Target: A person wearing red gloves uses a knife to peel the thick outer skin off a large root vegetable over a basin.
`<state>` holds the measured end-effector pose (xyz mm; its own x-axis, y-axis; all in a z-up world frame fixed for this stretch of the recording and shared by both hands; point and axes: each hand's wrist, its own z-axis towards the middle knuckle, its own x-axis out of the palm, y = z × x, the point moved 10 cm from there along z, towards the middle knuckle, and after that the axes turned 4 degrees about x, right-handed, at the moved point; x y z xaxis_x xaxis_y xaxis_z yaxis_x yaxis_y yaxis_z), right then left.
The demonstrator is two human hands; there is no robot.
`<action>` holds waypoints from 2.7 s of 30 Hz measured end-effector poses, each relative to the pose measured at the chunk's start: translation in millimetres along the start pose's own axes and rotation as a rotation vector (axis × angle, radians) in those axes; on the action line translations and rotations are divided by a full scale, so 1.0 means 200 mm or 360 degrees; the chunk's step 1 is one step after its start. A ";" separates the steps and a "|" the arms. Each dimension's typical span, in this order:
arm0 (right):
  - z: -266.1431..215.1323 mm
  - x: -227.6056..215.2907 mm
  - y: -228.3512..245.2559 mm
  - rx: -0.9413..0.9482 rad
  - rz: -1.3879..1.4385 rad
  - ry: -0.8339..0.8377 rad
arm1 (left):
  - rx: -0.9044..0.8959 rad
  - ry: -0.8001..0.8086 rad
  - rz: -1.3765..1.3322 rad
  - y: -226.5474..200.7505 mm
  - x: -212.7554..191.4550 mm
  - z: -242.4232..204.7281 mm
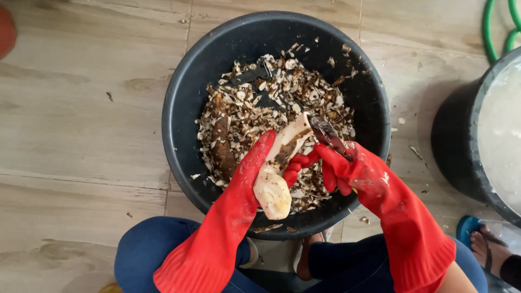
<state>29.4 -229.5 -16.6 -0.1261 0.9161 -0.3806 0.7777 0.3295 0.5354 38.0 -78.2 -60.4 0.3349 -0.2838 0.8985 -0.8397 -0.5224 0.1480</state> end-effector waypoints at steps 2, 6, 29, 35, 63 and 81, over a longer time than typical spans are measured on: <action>0.02 -0.01 -0.05 0.0026 0.0004 -0.0014 | -0.0045 -0.0054 0.0099 0.00 -0.07 0.02; -0.04 -0.01 0.00 0.0022 0.0041 0.0067 | -0.0095 -0.0117 0.0195 0.01 -0.19 0.05; -0.08 0.24 0.04 -0.0527 0.0521 0.1333 | -0.0320 -0.0097 0.0314 0.06 -0.51 0.20; -0.09 0.28 0.02 -0.0713 0.0779 0.1264 | 0.0262 -0.0412 0.0848 -0.07 -0.16 0.05; -0.37 -0.09 0.24 0.0171 -0.0841 -0.0324 | 0.0711 -0.0070 0.0961 -0.08 0.05 0.11; -0.18 0.14 -0.12 -0.0145 -0.0581 0.0342 | 0.0538 0.0072 0.0495 -0.05 0.19 0.11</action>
<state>-14.7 -204.2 -13.1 -0.5158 0.7591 -0.3972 0.6017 0.6510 0.4628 68.8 -101.2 -36.4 0.0636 -0.4370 0.8972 -0.7085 -0.6530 -0.2678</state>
